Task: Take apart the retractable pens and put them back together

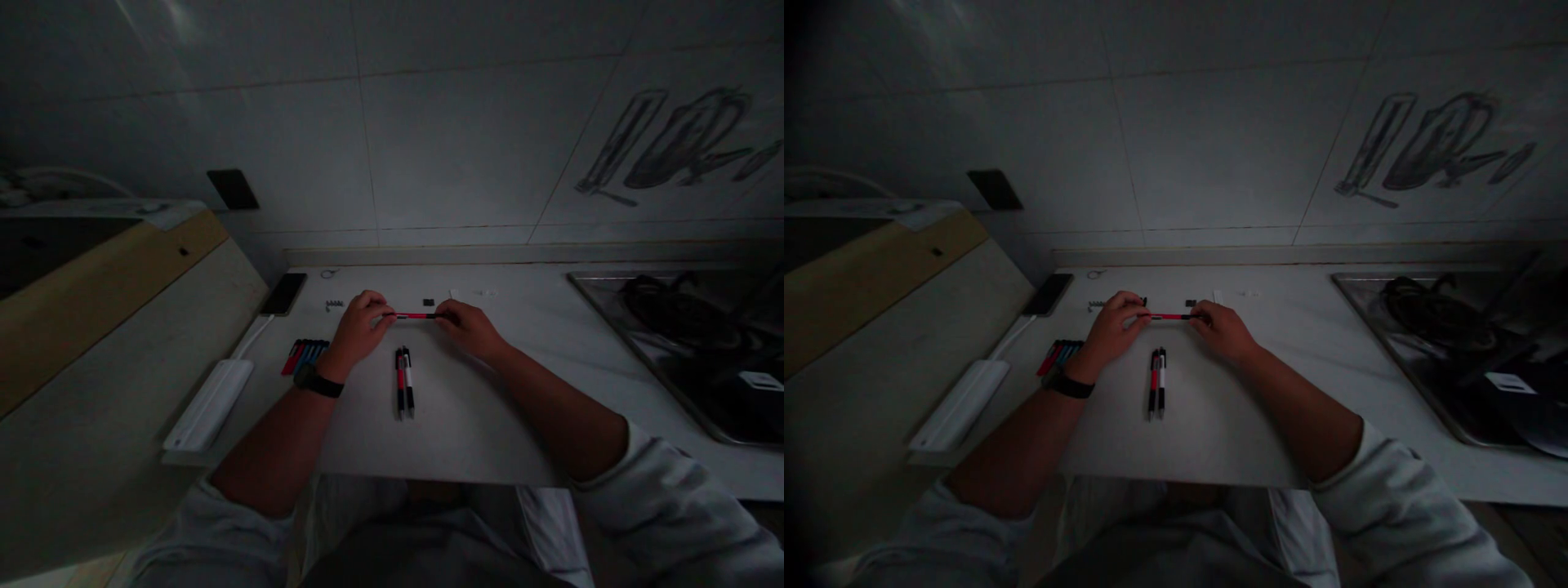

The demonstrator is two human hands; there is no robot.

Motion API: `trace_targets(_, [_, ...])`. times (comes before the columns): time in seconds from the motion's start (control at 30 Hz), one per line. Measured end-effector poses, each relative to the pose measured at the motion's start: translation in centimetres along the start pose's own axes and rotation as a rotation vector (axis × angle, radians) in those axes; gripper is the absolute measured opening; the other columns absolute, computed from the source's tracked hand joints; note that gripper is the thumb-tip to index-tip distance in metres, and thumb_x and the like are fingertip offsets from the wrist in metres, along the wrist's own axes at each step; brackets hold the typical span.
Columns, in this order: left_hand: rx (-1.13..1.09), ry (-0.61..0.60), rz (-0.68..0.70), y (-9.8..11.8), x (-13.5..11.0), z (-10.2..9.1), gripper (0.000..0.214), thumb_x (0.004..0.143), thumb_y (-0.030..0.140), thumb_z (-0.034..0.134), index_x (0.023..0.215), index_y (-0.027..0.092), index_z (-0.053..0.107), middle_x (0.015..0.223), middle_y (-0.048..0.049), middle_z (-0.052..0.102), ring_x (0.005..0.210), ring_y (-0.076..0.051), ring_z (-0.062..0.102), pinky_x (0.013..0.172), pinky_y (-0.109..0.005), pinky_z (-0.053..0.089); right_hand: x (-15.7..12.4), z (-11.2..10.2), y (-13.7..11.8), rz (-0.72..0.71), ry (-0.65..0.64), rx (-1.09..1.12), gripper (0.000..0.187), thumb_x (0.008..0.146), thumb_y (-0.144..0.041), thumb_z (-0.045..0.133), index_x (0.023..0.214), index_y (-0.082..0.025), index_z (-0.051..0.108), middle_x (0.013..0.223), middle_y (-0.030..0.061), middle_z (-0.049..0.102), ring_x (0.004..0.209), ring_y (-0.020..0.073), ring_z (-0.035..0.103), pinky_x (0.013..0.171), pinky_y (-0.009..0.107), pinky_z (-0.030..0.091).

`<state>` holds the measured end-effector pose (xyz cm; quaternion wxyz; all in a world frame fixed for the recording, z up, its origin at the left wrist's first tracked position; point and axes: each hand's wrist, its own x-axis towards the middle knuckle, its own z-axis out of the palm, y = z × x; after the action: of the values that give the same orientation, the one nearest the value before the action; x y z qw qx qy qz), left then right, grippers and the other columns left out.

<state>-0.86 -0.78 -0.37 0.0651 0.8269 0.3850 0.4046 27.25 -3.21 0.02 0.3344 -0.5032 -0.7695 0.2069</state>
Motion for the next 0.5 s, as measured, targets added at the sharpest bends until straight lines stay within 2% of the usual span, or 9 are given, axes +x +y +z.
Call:
trace_targets(0.07, [0.0,-0.003,0.003,0.0,0.02,-0.01,0.008,0.095,0.027,0.072,0.101,0.024,0.077,0.113,-0.0066,0.063,0.109,-0.023,0.063,0.098,-0.043,0.055,-0.01,0.02,-0.04,0.004,0.028,0.017,0.028,0.092,-0.042,0.064,0.112,-0.023,0.066,0.093,0.0055,0.074,0.076,0.019,0.064,0.071,0.031,0.046])
trace_targets(0.1, [-0.001,-0.006,0.004,0.02,0.03,-0.03,0.008,0.095,0.027,0.072,0.101,0.024,0.077,0.113,-0.0067,0.063,0.109,-0.023,0.063,0.098,-0.044,0.055,-0.03,0.01,-0.08,0.014,0.026,0.022,0.029,0.094,-0.044,0.062,0.113,-0.023,0.066,0.093,0.0055,0.074,0.075,0.0189,0.064,0.071,0.031,0.047])
trace_targets(0.17, [0.0,-0.01,0.003,0.06,0.06,-0.06,0.008,0.095,0.027,0.072,0.1,0.024,0.077,0.113,-0.0067,0.063,0.109,-0.023,0.063,0.098,-0.044,0.055,-0.05,-0.02,-0.19,0.031,-0.011,0.01,0.026,0.099,-0.044,0.053,0.106,-0.023,0.067,0.088,0.0049,0.073,0.074,0.0189,0.064,0.072,0.031,0.046])
trace_targets(0.23, [0.002,-0.012,0.003,0.13,0.07,-0.09,0.008,0.095,0.026,0.072,0.1,0.023,0.077,0.112,-0.0067,0.063,0.108,-0.022,0.063,0.098,-0.044,0.055,-0.06,-0.05,-0.29,0.04,-0.016,0.002,0.024,0.099,-0.042,0.053,0.099,-0.023,0.067,0.087,0.0047,0.073,0.075,0.0189,0.064,0.072,0.031,0.046])
trace_targets(0.3, [0.004,-0.016,0.0,0.21,0.09,-0.14,0.008,0.095,0.026,0.072,0.1,0.023,0.077,0.112,-0.0066,0.063,0.108,-0.022,0.063,0.099,-0.044,0.054,-0.05,-0.08,-0.33,0.037,0.012,0.016,0.024,0.093,-0.042,0.062,0.107,-0.023,0.065,0.093,0.0049,0.074,0.076,0.019,0.064,0.072,0.031,0.047])
trace_targets(0.37, [0.002,-0.021,0.0,0.29,0.09,-0.18,0.009,0.095,0.027,0.071,0.1,0.023,0.077,0.112,-0.0067,0.063,0.109,-0.022,0.063,0.099,-0.044,0.054,-0.02,-0.11,-0.31,0.042,0.004,0.028,0.028,0.095,-0.044,0.06,0.112,-0.023,0.064,0.093,0.0048,0.074,0.076,0.0192,0.064,0.072,0.031,0.047])
trace_targets(0.43, [0.001,-0.025,-0.001,0.33,0.1,-0.19,0.01,0.095,0.028,0.071,0.1,0.023,0.077,0.112,-0.0069,0.063,0.109,-0.023,0.062,0.099,-0.044,0.054,0.02,-0.13,-0.22,0.052,-0.064,0.013,0.029,0.102,-0.044,0.046,0.102,-0.023,0.066,0.084,0.0042,0.073,0.074,0.0193,0.064,0.072,0.032,0.046])
trace_targets(0.5, [0.001,-0.026,-0.002,0.31,0.1,-0.17,0.01,0.095,0.028,0.07,0.1,0.023,0.077,0.111,-0.007,0.063,0.108,-0.023,0.063,0.098,-0.043,0.054,0.04,-0.09,-0.11,0.053,-0.086,-0.005,0.028,0.102,-0.04,0.046,0.095,-0.022,0.066,0.083,0.0044,0.073,0.075,0.0193,0.065,0.073,0.032,0.046])
